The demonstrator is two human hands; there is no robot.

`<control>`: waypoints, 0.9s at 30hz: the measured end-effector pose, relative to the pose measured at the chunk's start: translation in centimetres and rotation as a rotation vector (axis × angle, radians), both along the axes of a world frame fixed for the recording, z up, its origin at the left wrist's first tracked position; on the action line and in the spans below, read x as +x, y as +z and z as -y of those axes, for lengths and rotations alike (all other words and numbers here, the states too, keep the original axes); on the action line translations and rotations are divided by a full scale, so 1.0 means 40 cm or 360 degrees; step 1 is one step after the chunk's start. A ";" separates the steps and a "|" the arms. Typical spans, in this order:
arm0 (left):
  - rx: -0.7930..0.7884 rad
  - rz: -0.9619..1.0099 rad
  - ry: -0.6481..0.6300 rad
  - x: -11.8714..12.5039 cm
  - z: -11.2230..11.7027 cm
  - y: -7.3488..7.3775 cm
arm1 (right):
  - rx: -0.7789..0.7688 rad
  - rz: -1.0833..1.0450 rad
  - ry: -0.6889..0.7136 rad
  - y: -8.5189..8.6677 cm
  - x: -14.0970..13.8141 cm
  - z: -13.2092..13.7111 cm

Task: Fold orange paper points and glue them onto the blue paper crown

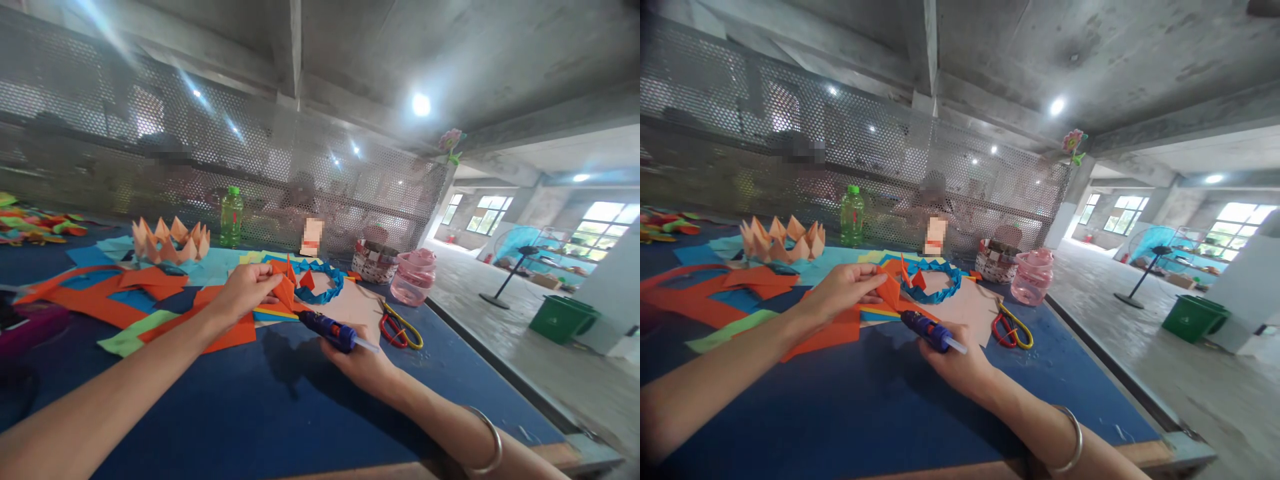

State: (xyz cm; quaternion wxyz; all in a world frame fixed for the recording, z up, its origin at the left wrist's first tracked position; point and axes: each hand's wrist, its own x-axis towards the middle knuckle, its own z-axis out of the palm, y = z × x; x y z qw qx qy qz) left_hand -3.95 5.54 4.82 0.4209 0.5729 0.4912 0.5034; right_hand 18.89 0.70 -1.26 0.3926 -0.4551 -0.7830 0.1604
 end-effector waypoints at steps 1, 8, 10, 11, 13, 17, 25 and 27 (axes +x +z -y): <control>0.0002 0.0012 0.0012 -0.002 -0.002 0.000 | -0.0023 0.0006 -0.0008 0.003 -0.001 0.002; 0.0041 0.0080 0.0052 -0.019 -0.015 0.003 | 0.0043 0.0294 0.0090 0.044 0.029 0.037; 0.0031 0.0085 0.0059 -0.019 -0.012 0.007 | 0.0094 0.0382 0.0002 0.047 0.062 0.044; 0.0027 0.0086 0.0059 -0.017 -0.010 0.009 | 0.0109 0.0407 -0.0060 0.045 0.085 0.045; 0.0026 0.0089 0.0057 -0.014 -0.006 0.014 | 0.0154 0.0423 -0.0209 0.041 0.144 0.045; 0.0027 0.0102 0.0057 -0.006 0.004 0.019 | -0.0004 0.0359 -0.0552 0.044 0.304 0.040; 0.0026 0.0084 0.0060 -0.001 0.011 0.020 | -0.0434 0.0186 -0.0867 0.026 0.597 0.033; 0.0026 0.0078 0.0062 -0.002 0.010 0.020 | -0.0452 0.0249 -0.0903 0.009 0.632 0.032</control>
